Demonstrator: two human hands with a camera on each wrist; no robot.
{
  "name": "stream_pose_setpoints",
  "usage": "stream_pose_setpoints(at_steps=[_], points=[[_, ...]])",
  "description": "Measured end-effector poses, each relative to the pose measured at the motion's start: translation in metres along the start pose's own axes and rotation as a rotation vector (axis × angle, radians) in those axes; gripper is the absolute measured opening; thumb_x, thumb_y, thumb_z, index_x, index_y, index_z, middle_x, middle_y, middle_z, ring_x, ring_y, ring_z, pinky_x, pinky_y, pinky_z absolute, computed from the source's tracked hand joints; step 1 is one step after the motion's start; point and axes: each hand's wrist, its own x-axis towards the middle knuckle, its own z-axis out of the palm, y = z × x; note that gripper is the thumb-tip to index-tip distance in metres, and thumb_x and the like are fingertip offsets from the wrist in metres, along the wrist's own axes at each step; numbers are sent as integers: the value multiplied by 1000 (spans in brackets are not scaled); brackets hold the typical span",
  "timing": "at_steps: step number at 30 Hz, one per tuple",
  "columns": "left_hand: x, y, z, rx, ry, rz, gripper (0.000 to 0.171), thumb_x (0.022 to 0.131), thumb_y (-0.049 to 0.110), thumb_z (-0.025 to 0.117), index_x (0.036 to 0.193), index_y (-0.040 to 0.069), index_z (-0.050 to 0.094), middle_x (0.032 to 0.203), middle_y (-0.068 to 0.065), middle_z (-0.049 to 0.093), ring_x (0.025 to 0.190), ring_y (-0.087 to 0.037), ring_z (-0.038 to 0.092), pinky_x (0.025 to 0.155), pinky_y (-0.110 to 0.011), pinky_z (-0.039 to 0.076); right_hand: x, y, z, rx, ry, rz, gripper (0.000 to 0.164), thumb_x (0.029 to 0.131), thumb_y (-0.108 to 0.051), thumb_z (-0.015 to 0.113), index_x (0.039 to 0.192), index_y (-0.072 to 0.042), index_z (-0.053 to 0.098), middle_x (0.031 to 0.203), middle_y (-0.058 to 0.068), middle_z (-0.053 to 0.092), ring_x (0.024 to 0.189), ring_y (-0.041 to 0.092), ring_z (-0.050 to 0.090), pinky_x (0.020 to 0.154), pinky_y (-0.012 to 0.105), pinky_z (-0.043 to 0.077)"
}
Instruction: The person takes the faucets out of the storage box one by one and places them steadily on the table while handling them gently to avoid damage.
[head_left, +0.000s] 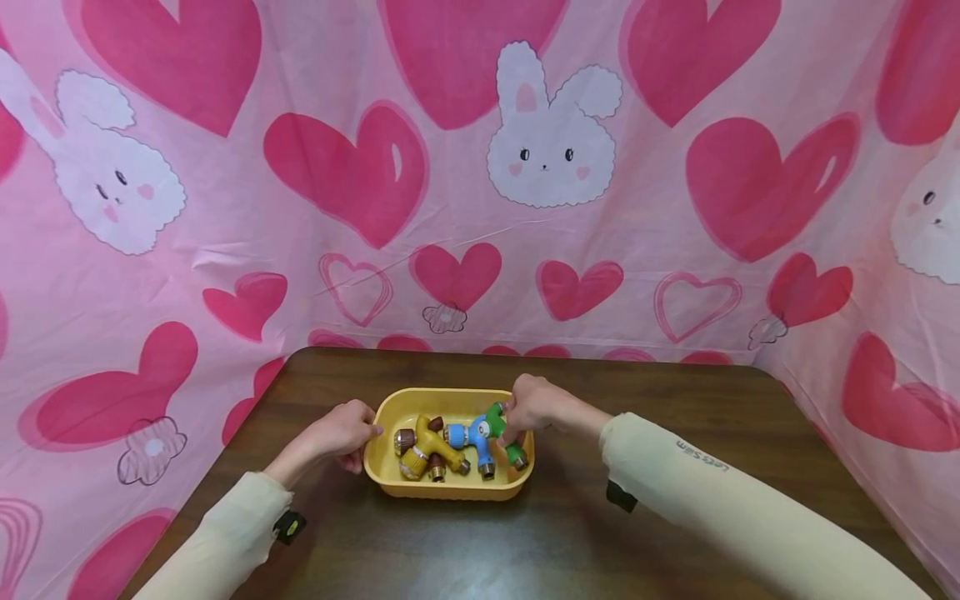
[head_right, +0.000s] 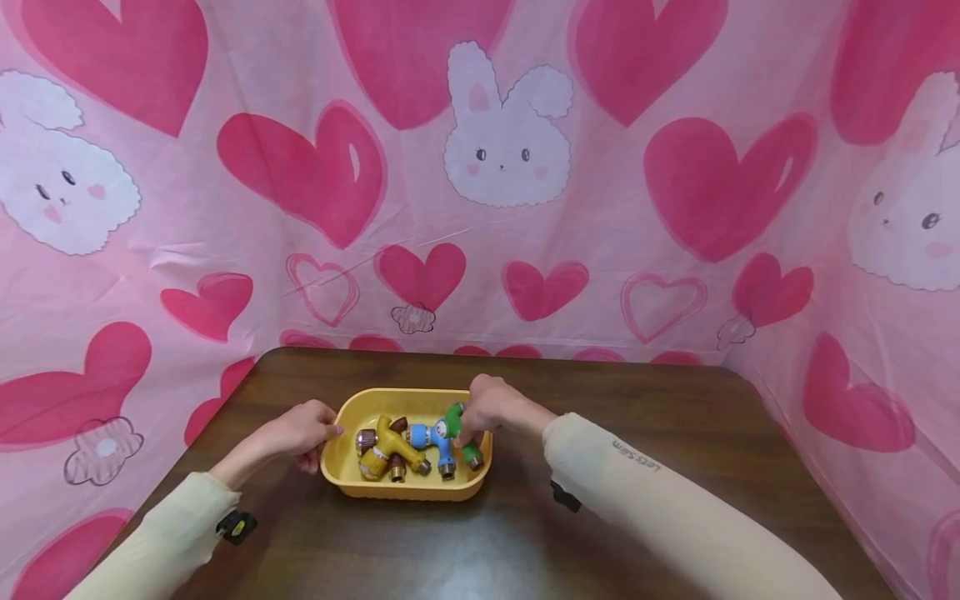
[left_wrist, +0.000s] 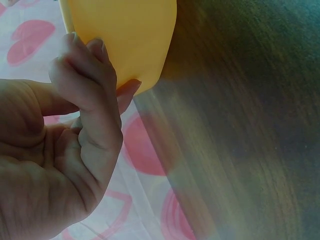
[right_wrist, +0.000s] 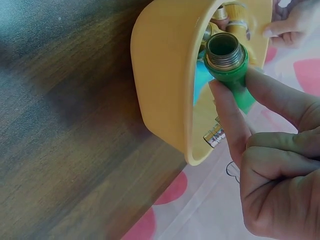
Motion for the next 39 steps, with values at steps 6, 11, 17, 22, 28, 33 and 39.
stream_pose_setpoints(at_steps=[6,11,17,22,28,33,39], points=[[-1,1,0,-3,-6,0,18,106,4,57,94,-5,66,54,-11,61,41,-14,61,43,-30,57,-4,2,-3,-14,16,-10,32,76,-18,95,57,-6,73,61,6,71,50,9,45,43,22,26],[-1,1,-1,-6,-6,-8,16,106,4,57,97,-6,67,55,-11,61,41,-14,61,43,-29,56,-6,6,-5,-27,29,-16,33,75,-20,96,55,-9,73,59,4,71,58,9,49,46,23,28],[0,1,-1,-1,-7,-11,16,106,4,58,99,-6,67,55,-11,61,41,-14,61,43,-30,56,-8,9,-7,-30,41,-12,33,76,-21,96,56,-7,74,60,5,71,60,8,49,47,23,28],[0,0,-2,5,-10,-7,15,106,5,59,100,-6,67,57,-11,61,43,-15,61,44,-31,57,-11,11,-8,-12,44,9,33,76,-21,96,61,-1,74,50,-1,61,51,9,38,44,23,25],[0,2,-2,6,-6,-15,16,105,5,59,96,-5,66,56,-11,61,42,-16,61,45,-32,58,-15,12,-10,8,39,18,33,79,-21,95,60,-5,73,51,-1,60,48,10,36,43,23,26],[0,2,-2,4,-5,-20,16,105,5,59,95,-5,65,57,-11,61,42,-16,61,46,-32,58,-17,14,-13,-4,50,33,32,79,-23,94,62,-5,74,56,2,65,50,11,41,43,23,29],[0,0,0,-3,-4,-17,16,105,4,58,94,-5,65,55,-11,61,41,-15,61,45,-32,58,-18,20,-14,-14,50,51,31,80,-24,94,64,-5,75,58,2,68,50,11,41,44,23,31]])
